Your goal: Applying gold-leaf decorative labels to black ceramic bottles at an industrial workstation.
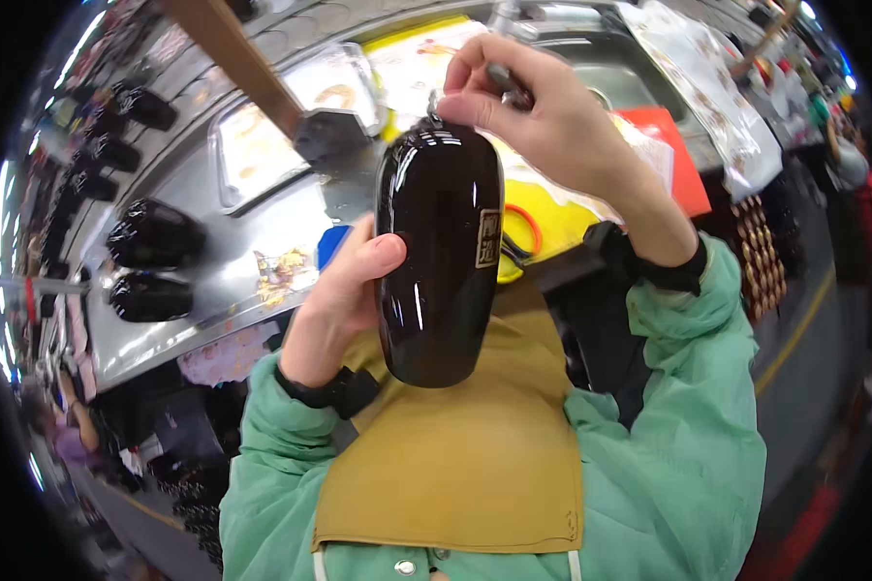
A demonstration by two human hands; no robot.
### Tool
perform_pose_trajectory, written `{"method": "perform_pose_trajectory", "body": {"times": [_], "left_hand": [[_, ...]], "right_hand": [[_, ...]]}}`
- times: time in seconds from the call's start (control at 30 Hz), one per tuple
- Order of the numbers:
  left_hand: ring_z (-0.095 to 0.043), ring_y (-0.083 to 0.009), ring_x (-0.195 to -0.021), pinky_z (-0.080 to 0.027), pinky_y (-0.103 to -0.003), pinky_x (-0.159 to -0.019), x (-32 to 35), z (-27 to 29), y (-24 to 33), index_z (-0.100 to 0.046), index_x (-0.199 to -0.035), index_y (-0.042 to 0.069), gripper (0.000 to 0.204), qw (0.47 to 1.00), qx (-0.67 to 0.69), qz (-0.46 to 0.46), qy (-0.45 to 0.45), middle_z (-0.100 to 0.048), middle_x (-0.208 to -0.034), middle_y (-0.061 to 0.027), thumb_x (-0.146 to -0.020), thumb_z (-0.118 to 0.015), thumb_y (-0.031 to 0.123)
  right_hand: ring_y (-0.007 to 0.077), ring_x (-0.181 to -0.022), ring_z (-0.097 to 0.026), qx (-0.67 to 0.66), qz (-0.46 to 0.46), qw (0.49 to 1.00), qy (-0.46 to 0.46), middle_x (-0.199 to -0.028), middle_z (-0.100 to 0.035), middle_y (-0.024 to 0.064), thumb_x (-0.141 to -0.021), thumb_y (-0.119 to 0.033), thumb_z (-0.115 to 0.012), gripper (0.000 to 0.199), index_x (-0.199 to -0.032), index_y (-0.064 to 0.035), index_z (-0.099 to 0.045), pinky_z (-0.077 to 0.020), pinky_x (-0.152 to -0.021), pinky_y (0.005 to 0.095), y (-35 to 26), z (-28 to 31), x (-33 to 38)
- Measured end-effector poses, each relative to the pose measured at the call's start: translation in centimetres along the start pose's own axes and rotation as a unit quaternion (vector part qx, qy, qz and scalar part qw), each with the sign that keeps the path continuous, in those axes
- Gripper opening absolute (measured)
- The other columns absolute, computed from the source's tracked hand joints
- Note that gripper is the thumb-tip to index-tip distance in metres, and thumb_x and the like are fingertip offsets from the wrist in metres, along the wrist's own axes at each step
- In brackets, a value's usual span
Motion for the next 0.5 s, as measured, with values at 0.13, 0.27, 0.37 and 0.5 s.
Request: {"method": "perform_pose_trajectory", "body": {"times": [0.13,0.27,0.37,0.5], "left_hand": [[-0.069,-0.0151,-0.105,-0.055,-0.031,-0.093,-2.0,-6.4,0.4,-0.061,-0.132,-0.007,0.076,0.984,-0.117,-0.036,-0.130,-0.072,-0.118,-0.0103,-0.072,-0.092,0.029],[-0.063,-0.0160,-0.114,-0.049,-0.033,-0.103,-3.7,-13.4,-2.5,-0.057,-0.136,-0.007,0.086,0.950,-0.181,-0.030,-0.253,-0.068,-0.124,-0.0096,-0.064,-0.097,0.018],[-0.051,-0.0211,-0.134,-0.040,-0.039,-0.116,-4.6,-17.3,-7.3,-0.041,-0.150,-0.004,0.108,0.927,-0.208,-0.017,-0.313,-0.054,-0.145,-0.0128,-0.066,-0.100,0.028],[-0.043,-0.0296,-0.146,-0.032,-0.049,-0.121,-6.7,-14.7,-8.2,-0.025,-0.164,0.004,0.103,0.915,-0.311,-0.049,-0.251,-0.046,-0.155,-0.0160,-0.085,-0.085,0.030]], "right_hand": [[0.0052,-0.070,-0.052,0.030,0.008,0.999,-0.007,-0.077,-0.059,-0.0020,-0.095,-0.018,-0.078,0.022,-0.104,-0.0039,-0.062,-0.0426,-0.062,0.0226,-3.4,7.4,5.8],[0.0065,-0.081,-0.056,0.176,-0.089,0.980,-0.027,-0.089,-0.063,-0.0019,-0.099,-0.019,-0.073,0.021,-0.110,-0.0020,-0.065,-0.0435,-0.070,0.0228,-6.7,12.2,14.1],[0.0219,-0.083,-0.060,0.228,-0.091,0.967,-0.072,-0.088,-0.064,0.0077,-0.097,-0.016,-0.073,0.021,-0.096,0.0031,-0.066,-0.0472,-0.076,0.0351,-7.9,14.2,18.8],[0.0265,-0.074,-0.056,0.272,-0.307,0.910,0.060,-0.081,-0.057,0.0136,-0.094,-0.011,-0.074,0.013,-0.096,0.0015,-0.068,-0.0445,-0.068,0.0373,-1.0,17.2,30.2]]}}
Point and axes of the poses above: each hand's wrist, its own x-axis away from the middle knuckle, its own z-axis out of the back of the hand, y = z × x, the point moved 10 cm from there along -x, towards the middle knuckle
